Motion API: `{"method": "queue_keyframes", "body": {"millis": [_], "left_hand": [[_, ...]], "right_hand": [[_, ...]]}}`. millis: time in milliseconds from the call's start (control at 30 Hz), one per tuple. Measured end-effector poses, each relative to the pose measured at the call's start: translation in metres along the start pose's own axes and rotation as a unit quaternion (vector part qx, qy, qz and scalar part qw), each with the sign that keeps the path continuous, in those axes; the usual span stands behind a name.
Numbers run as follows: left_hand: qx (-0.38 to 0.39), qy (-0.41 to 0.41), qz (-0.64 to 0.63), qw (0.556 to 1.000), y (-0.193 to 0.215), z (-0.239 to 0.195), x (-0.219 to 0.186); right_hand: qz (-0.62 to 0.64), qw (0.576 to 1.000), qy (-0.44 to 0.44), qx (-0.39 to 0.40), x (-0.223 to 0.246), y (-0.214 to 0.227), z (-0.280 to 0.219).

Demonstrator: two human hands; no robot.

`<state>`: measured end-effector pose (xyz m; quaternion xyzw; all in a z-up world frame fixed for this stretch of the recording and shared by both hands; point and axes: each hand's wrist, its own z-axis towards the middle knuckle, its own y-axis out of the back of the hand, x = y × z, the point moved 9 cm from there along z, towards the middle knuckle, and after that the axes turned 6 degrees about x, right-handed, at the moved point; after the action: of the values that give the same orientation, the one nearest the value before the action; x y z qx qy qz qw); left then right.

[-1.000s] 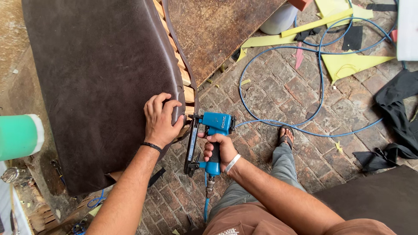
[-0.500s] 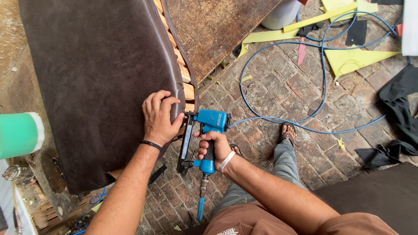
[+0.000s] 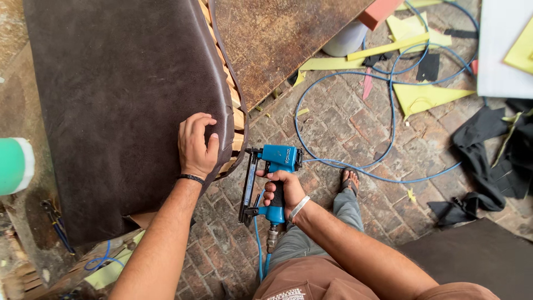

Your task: The person staples brown fabric onto a wooden chair frame using a pneumatic staple gun. They repeatedly pull the fabric taut, position it over the frame, and fire staples along the edges to secure it in place.

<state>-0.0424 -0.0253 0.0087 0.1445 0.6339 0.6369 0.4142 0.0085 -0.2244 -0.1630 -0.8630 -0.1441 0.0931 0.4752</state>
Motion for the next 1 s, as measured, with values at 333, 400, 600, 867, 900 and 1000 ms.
{"method": "queue_keyframes", "body": {"millis": [333, 400, 600, 867, 900, 1000], "left_hand": [[-0.029, -0.002, -0.076, 0.997, 0.009, -0.006, 0.01], [-0.004, -0.043, -0.063, 0.997, 0.015, -0.023, 0.02], [0.116, 0.11, 0.131, 0.978, 0.086, -0.104, 0.159], [0.236, 0.162, 0.131, 0.949, 0.117, -0.164, 0.244], [0.256, 0.163, 0.131, 0.944, 0.115, -0.164, 0.243], [0.309, 0.168, 0.129, 0.927, 0.114, -0.168, 0.244]], "right_hand": [[-0.178, 0.979, 0.092, -0.04, 0.025, -0.019, -0.032], [-0.214, 0.969, 0.115, -0.041, 0.019, -0.017, -0.036], [-0.254, 0.946, 0.181, -0.092, 0.009, -0.015, -0.052], [-0.329, 0.9, 0.241, -0.153, -0.033, -0.051, -0.062], [-0.348, 0.892, 0.248, -0.146, -0.034, -0.058, -0.064], [-0.412, 0.865, 0.263, -0.115, -0.044, -0.077, -0.069]]}}
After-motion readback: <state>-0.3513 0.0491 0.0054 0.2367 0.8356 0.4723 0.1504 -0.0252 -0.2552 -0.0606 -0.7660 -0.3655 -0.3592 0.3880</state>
